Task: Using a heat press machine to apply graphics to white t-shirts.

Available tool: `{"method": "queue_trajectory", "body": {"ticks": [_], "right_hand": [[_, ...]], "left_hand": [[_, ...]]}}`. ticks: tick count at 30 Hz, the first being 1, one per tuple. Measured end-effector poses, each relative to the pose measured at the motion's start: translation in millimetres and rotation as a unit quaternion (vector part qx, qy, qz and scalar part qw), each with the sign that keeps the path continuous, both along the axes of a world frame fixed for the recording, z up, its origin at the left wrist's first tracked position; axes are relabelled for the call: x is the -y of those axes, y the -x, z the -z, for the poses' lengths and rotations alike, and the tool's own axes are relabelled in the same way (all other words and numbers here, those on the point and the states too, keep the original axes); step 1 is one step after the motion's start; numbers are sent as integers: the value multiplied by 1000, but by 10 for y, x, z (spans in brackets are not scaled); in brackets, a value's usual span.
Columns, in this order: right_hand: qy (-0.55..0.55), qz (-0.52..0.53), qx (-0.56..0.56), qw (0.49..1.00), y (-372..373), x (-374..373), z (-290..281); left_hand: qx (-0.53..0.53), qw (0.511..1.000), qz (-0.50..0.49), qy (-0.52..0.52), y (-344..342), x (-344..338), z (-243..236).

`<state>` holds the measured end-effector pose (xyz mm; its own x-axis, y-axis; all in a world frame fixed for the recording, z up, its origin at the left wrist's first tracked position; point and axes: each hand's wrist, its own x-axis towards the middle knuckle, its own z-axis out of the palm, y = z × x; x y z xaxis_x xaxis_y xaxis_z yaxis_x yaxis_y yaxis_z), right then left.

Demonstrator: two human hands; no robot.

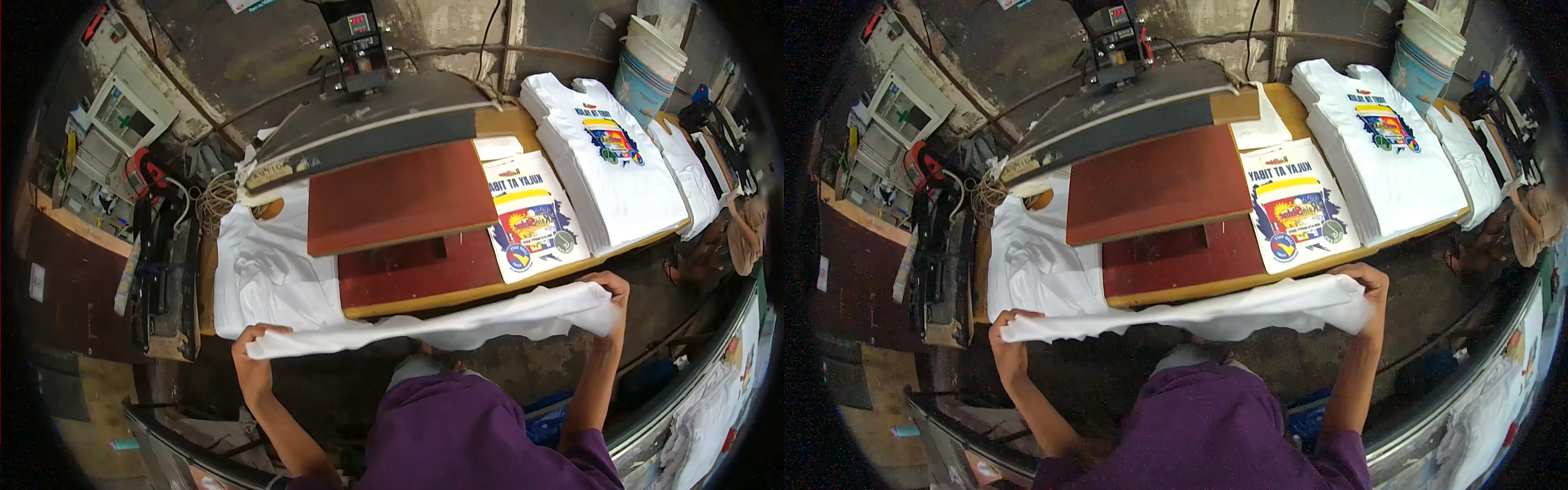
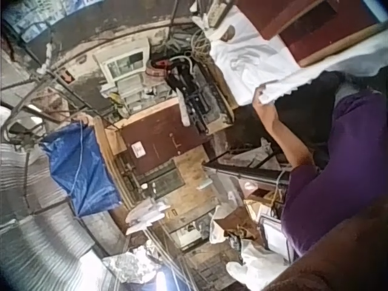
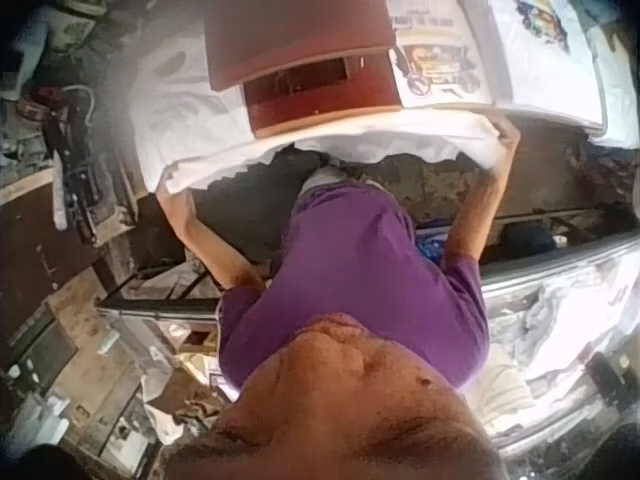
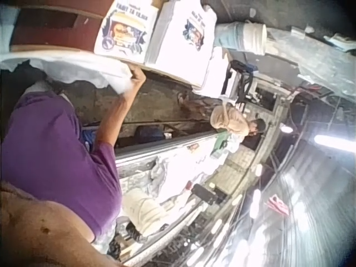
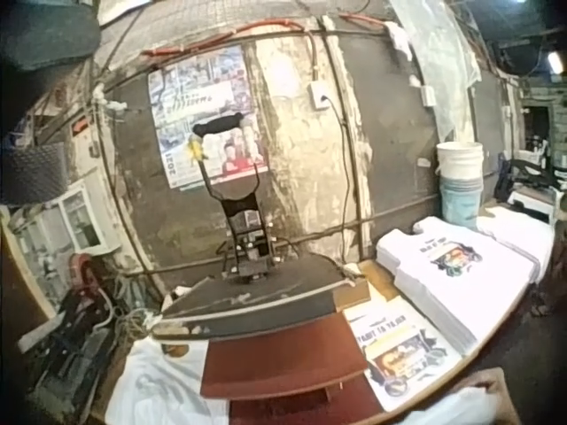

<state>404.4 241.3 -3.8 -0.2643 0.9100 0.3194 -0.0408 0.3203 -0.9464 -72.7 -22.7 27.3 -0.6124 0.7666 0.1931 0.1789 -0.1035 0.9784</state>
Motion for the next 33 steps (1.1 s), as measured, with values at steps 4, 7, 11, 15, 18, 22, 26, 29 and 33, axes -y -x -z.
{"method": "queue_trajectory", "body": {"ticks": [4,7,11,15,18,22,26,29,33], "right_hand": [[-50,-117,-87,988,352,-707,17],[296,3,-261,919,1093,-1373,-55],[368,-119,45,921,1489,-1650,84],[323,-85,44,942,1496,-1497,235],[276,-71,22,958,1378,-1436,340],[244,-21,39,969,1106,-917,434],[343,-151,78,924,625,-294,37],[317,-154,-97,931,393,-139,15],[276,-76,-119,951,293,-183,-117]], "left_hand": [[125,992,18,18,930,-302,155],[257,956,-131,50,1023,-1544,-23],[360,915,131,130,1736,-1758,1010],[295,933,129,163,1432,-1716,825],[285,948,110,85,1322,-1625,721],[250,965,61,47,905,-1233,791],[240,969,-2,63,397,-401,637],[248,965,32,72,315,-58,339],[212,977,10,23,204,-47,200]]}}
